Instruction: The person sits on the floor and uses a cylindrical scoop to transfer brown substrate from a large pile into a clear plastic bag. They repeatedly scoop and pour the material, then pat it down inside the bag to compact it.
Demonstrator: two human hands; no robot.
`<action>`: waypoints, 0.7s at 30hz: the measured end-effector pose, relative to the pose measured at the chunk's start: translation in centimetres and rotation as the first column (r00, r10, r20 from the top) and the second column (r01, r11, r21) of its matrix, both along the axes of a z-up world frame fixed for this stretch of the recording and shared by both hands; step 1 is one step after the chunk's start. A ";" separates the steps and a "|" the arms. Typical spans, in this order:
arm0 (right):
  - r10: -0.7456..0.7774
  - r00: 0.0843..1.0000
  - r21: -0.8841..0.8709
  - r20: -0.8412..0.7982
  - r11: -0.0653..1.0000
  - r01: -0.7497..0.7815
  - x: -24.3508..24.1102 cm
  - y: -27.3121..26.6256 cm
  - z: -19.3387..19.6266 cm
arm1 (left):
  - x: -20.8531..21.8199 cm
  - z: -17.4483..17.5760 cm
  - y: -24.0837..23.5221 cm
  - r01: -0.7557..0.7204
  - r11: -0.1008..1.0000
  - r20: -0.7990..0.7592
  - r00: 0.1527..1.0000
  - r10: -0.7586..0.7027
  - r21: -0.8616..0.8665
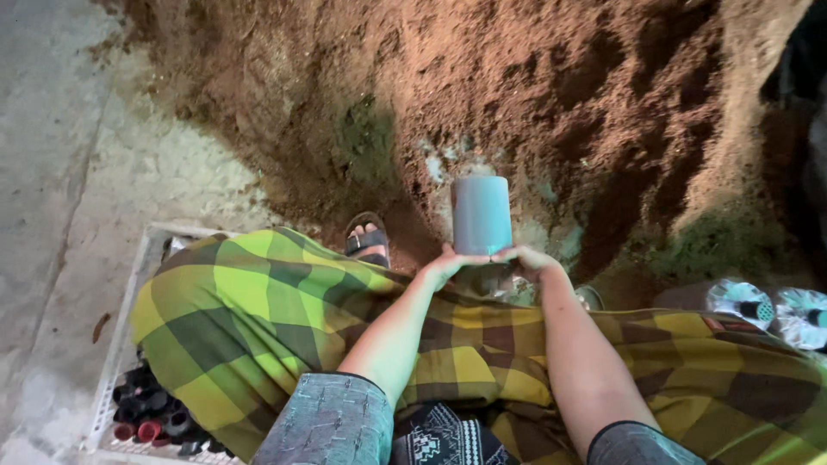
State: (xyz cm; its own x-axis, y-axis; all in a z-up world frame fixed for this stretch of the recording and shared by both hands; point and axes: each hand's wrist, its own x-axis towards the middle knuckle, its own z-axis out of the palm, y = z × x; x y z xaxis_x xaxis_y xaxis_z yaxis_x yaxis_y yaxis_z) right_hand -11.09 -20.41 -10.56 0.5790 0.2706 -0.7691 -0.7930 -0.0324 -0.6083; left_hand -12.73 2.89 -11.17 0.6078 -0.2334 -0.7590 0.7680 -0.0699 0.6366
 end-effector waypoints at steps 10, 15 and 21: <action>0.371 0.900 -0.038 -0.227 0.920 -0.389 1.5 5.9 -3.9 | -5.9 -0.6 4.3 -0.188 0.981 -0.134 0.975 0.179 -0.055; 0.392 0.891 -0.064 -0.229 0.908 -0.415 3.9 7.0 -8.5 | -5.1 -3.5 6.1 -0.120 0.983 -0.112 0.984 0.136 0.141; 0.408 0.887 -0.092 -0.215 0.896 -0.435 5.8 9.1 -12.3 | -3.5 -1.6 6.7 -0.216 0.948 -0.089 0.966 0.242 0.232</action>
State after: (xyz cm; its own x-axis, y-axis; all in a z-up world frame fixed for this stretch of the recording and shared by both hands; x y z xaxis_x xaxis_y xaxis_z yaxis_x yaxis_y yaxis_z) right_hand -5.27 -11.32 -22.89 0.2766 0.3443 -0.8972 -0.7838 -0.4593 -0.4179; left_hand -16.22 9.54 -12.74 0.5313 0.0812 -0.8433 0.8465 -0.0114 0.5322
